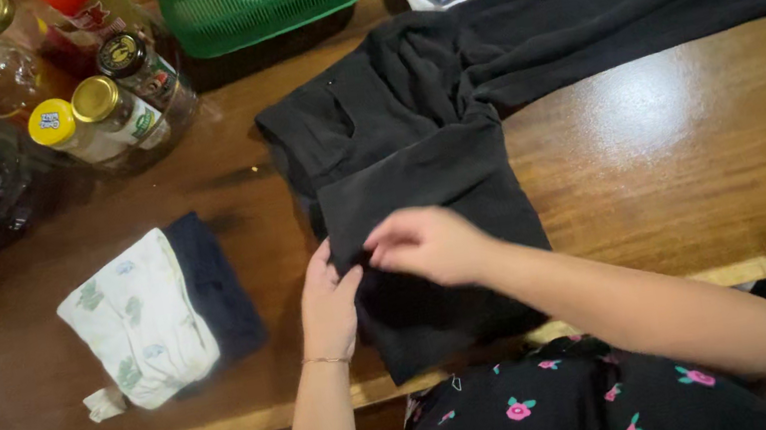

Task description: The person folds a pair of black pants on a wooden table. They smooth the fabric, fold the legs together, and then fold the garment into a compact rectangle.

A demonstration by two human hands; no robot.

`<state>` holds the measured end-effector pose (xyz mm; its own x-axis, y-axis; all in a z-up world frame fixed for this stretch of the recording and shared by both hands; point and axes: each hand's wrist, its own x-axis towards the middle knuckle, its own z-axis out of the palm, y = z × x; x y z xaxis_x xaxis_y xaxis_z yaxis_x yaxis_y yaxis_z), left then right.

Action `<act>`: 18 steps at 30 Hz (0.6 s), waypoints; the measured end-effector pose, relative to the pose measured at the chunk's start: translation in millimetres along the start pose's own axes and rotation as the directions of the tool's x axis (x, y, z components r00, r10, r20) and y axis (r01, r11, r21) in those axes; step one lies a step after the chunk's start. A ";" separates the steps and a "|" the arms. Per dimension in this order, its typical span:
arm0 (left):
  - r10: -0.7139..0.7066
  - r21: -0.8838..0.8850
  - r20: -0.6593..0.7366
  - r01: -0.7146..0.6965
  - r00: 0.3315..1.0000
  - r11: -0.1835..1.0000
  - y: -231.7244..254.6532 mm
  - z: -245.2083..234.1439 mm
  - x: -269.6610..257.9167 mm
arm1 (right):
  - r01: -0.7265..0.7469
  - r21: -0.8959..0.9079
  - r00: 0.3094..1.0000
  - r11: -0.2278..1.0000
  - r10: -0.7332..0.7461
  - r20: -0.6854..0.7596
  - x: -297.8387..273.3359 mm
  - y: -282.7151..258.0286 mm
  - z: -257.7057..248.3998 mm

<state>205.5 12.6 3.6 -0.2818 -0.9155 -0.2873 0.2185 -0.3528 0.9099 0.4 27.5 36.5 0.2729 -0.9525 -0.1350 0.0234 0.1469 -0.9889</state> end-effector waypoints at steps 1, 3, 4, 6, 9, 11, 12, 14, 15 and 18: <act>0.010 0.036 -0.023 -0.009 1.000 0.999 1.3 1.1 2.0 | 0.037 -0.107 0.992 0.994 -0.050 -0.115 -5.5 -5.9 -17.0; 0.134 0.133 0.009 -0.134 0.991 0.982 5.6 2.4 3.4 | 0.231 -0.818 0.855 0.527 -0.512 -0.088 -11.7 -17.8 -52.1; 0.192 0.175 0.030 -0.194 0.981 0.965 6.6 5.5 3.2 | 0.190 -0.861 0.865 0.471 -0.495 -0.080 -12.0 -20.7 -63.7; 0.366 0.295 0.039 -0.360 0.930 0.885 8.7 12.2 3.7 | 0.112 -0.930 0.885 0.350 -0.460 -0.067 -13.7 -22.7 -82.0; 0.455 0.626 0.077 -0.398 0.887 0.670 15.0 17.8 8.1 | 0.122 -0.965 0.917 0.233 -0.399 0.019 -11.8 -18.8 -95.0; 0.413 0.753 0.054 -0.308 0.909 0.581 18.6 22.0 11.0 | 0.107 -0.970 0.917 0.216 -0.398 0.013 -8.3 -13.7 -98.3; 0.365 0.765 0.020 -0.249 0.931 0.594 20.7 23.3 12.3 | 0.098 -0.973 0.919 0.210 -0.395 0.007 -7.8 -10.8 -98.9; 0.284 0.764 0.001 -0.184 0.959 0.619 25.8 22.8 10.9 | 0.099 -0.956 0.908 0.276 -0.417 -0.026 -8.2 -6.0 -98.2; 0.251 0.752 0.018 -0.178 0.968 0.635 28.7 21.7 8.7 | 0.101 -0.946 0.903 0.309 -0.427 -0.043 -9.5 -4.4 -97.3; 0.217 0.715 0.122 -0.238 0.968 0.657 36.9 20.9 1.2 | 0.149 -0.920 0.834 0.363 -0.546 -0.080 -22.4 -5.8 -100.9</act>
<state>193.7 2.5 43.1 -0.3394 -0.9396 -0.0438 -0.4574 0.1242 0.8806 -102.9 21.1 39.0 0.1378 -0.8962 0.4218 -0.8352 -0.3341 -0.4369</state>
